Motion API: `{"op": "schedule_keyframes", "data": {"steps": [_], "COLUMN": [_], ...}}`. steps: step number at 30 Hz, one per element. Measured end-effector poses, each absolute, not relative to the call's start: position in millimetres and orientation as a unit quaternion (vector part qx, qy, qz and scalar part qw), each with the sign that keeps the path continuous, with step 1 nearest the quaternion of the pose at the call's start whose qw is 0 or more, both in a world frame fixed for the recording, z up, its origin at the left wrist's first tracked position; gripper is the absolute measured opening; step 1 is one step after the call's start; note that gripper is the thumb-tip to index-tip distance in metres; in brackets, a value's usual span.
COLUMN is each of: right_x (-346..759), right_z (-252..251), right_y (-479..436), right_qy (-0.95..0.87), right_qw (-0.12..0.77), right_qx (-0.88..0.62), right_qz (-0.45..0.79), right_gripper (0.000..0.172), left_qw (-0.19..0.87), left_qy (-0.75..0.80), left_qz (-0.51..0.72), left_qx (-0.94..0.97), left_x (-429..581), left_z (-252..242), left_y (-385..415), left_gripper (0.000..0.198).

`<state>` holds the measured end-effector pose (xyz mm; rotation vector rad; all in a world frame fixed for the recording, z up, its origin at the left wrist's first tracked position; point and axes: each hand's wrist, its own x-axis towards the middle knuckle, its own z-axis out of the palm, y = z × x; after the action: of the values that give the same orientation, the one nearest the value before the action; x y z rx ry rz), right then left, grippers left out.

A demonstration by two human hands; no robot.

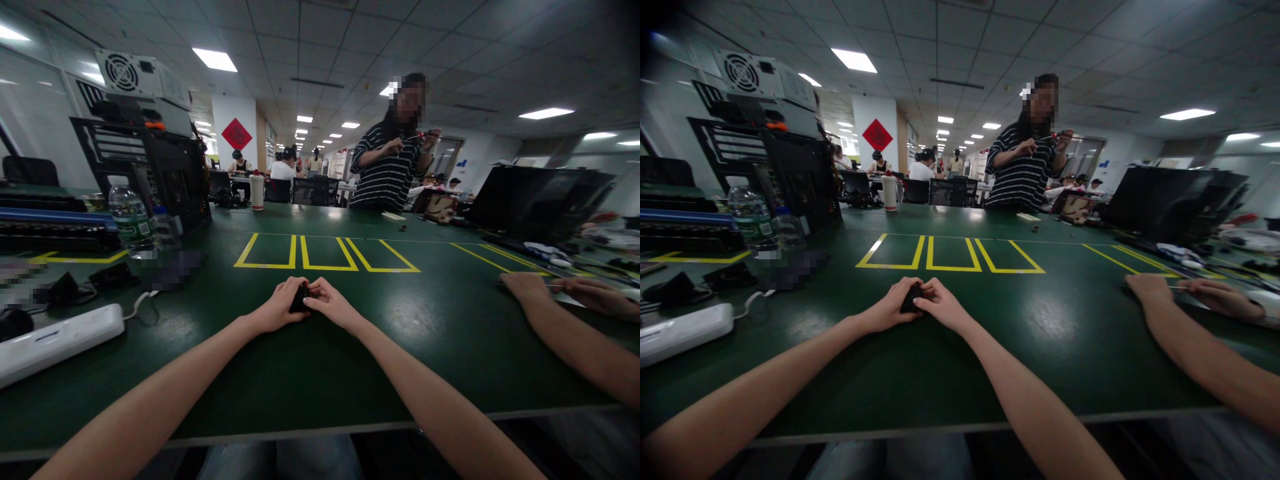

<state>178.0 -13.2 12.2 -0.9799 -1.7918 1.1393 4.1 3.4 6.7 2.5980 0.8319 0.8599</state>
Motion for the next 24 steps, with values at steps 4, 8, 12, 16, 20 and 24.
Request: {"op": "schedule_keyframes", "data": {"steps": [4, 8, 12, 16, 20, 24], "right_x": [177, 176, 176, 178, 178, 175], "right_z": [17, 13, 6, 6, 9, 10], "right_y": [-17, -14, -7, -8, -13, -15], "right_qy": [-0.707, -0.689, -0.678, -0.696, -0.7, -0.693], "right_qw": [0.396, 0.394, 0.383, 0.383, 0.398, 0.415], "right_qx": [-0.38, -0.402, -0.421, -0.393, -0.373, -0.371], "right_qz": [0.445, 0.456, 0.466, 0.463, 0.46, 0.458], "right_gripper": [0.023, 0.028, 0.034, 0.033, 0.032, 0.025], "left_qw": [0.14, 0.14, 0.141, 0.142, 0.141, 0.139], "left_qy": [0.291, 0.293, 0.295, 0.294, 0.29, 0.291], "left_qz": [0.303, 0.305, 0.308, 0.307, 0.303, 0.301], "left_qx": [0.897, 0.895, 0.894, 0.894, 0.897, 0.897], "left_x": [5, 5, 5, 5, 4, 5], "left_z": [6, 6, 5, 5, 6, 6], "left_y": [3, 3, 4, 4, 4, 4], "left_gripper": [0.056, 0.056, 0.058, 0.056, 0.056, 0.057]}}
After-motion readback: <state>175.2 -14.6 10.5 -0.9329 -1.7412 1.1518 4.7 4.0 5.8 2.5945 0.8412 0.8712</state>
